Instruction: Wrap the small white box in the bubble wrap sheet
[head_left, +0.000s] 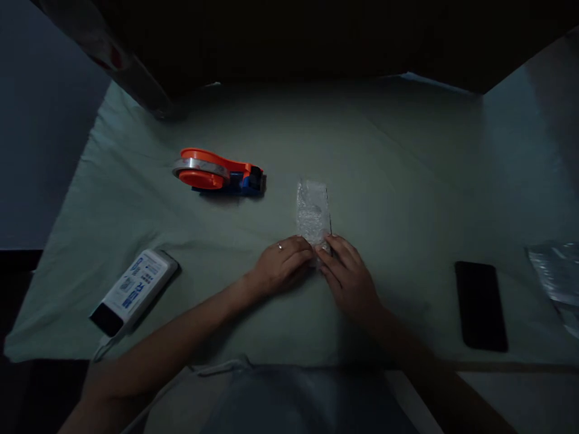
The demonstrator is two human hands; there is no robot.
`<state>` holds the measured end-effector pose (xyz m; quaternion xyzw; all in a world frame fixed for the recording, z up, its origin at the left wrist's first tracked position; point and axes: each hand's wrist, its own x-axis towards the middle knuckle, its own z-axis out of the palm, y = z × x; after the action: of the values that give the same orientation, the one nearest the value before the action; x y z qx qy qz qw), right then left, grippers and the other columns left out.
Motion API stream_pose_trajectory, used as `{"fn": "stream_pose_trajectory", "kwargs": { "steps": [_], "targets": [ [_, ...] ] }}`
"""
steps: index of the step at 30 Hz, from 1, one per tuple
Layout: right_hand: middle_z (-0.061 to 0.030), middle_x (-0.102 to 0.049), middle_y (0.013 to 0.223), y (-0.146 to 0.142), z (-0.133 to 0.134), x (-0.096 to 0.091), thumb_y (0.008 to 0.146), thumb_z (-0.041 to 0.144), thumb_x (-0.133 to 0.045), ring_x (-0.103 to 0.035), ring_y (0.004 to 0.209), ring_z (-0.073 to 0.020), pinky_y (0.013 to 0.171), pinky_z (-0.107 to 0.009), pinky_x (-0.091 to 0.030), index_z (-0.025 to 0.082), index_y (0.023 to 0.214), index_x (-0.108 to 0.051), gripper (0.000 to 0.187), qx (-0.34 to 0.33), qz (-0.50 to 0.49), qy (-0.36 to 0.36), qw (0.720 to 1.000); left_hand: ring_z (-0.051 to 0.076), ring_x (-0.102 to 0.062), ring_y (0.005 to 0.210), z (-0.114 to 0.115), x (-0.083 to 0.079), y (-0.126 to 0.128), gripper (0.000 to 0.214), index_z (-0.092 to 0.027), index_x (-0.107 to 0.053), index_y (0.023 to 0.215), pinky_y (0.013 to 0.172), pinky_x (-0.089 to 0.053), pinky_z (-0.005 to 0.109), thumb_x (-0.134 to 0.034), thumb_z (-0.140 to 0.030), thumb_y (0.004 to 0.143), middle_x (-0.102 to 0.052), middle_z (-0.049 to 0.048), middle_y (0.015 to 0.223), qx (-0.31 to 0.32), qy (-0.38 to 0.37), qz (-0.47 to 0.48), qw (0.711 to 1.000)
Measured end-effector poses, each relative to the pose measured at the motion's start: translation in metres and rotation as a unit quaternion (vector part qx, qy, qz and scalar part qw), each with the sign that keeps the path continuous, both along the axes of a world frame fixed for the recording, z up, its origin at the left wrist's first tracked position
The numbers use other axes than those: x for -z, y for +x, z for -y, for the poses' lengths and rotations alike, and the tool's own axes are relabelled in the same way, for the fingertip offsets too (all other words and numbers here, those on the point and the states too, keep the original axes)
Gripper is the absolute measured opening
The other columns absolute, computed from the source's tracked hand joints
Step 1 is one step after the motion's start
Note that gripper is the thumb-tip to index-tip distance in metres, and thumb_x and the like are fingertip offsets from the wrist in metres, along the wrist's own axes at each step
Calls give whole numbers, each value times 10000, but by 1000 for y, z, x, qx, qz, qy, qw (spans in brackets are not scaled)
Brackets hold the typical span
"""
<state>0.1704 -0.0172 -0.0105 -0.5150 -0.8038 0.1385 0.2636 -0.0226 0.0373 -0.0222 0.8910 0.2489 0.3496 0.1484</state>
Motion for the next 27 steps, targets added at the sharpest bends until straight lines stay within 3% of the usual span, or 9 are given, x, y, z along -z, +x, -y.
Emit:
{"fn": "stream_pose_trajectory", "kwargs": {
  "steps": [3, 6, 9, 13, 16, 20, 23, 27],
  "targets": [
    [-148, -535, 1348, -2, 1, 2, 898, 116, -429, -380, 1344, -272, 1026, -480, -445, 131, 1201, -580, 339, -3, 37, 16, 999, 197, -615, 1065, -3, 0, 2, 303, -167, -530, 1185, 830, -557, 323, -500, -157, 884, -642, 142, 1121, -7, -11, -13, 1000],
    [-140, -585, 1294, -2, 1, 1, 898, 105, -416, -409, 1329, -273, 1011, -465, -456, 126, 1170, -599, 329, -6, 70, 17, 997, 206, -579, 1150, -6, 0, 4, 375, -168, -476, 1265, 888, -536, 361, -467, -129, 892, -592, 161, 1257, 25, -20, -31, 999],
    [-157, -594, 1276, 1, -2, -2, 895, 97, -423, -435, 1309, -276, 1007, -454, -459, 100, 1187, -582, 333, -26, 70, 17, 997, 192, -605, 1107, -8, 1, 4, 362, -156, -478, 1246, 888, -538, 360, -485, -126, 884, -611, 150, 1237, 31, -16, -21, 999],
    [-186, -538, 1319, 5, -5, -2, 892, 128, -445, -448, 1290, -261, 1000, -462, -463, 108, 1225, -531, 344, -42, 0, 23, 999, 187, -637, 1007, -9, 4, 4, 300, -141, -529, 1164, 841, -555, 344, -541, -131, 864, -667, 130, 1097, 11, 0, -4, 1000],
    [-180, -579, 1207, 5, -4, -2, 860, 184, -537, -534, 1159, -262, 922, -452, -502, 137, 1128, -567, 274, -6, -38, 52, 998, 186, -636, 973, -8, 3, 4, 264, -133, -545, 1122, 832, -557, 342, -552, -125, 858, -669, 124, 1045, 7, 10, 0, 1000],
    [-122, -612, 1008, 1, -6, -3, 835, 220, -583, -586, 950, -236, 813, -399, -533, 178, 1053, -572, 222, 16, -20, 62, 998, 181, -621, 944, -4, 2, 4, 244, -120, -553, 1097, 802, -562, 313, -568, -141, 855, -641, 127, 1005, -26, 18, 7, 999],
    [-88, -600, 940, -3, -9, -8, 840, 178, -530, -590, 895, -211, 787, -366, -532, 199, 1051, -538, 212, 53, -61, 23, 996, 176, -609, 911, -2, 4, 3, 198, -113, -552, 1031, 754, -561, 281, -595, -165, 844, -617, 125, 962, -54, 8, 22, 998],
    [-82, -569, 924, -4, -10, -18, 808, 271, -563, -573, 805, -204, 703, -353, -515, 175, 1139, -505, 350, 149, -83, -51, 984, 186, -597, 946, -4, 7, 3, 187, -125, -544, 1048, 799, -543, 309, -553, -139, 862, -635, 103, 960, -1, 27, -1, 1000]
  ]
}}
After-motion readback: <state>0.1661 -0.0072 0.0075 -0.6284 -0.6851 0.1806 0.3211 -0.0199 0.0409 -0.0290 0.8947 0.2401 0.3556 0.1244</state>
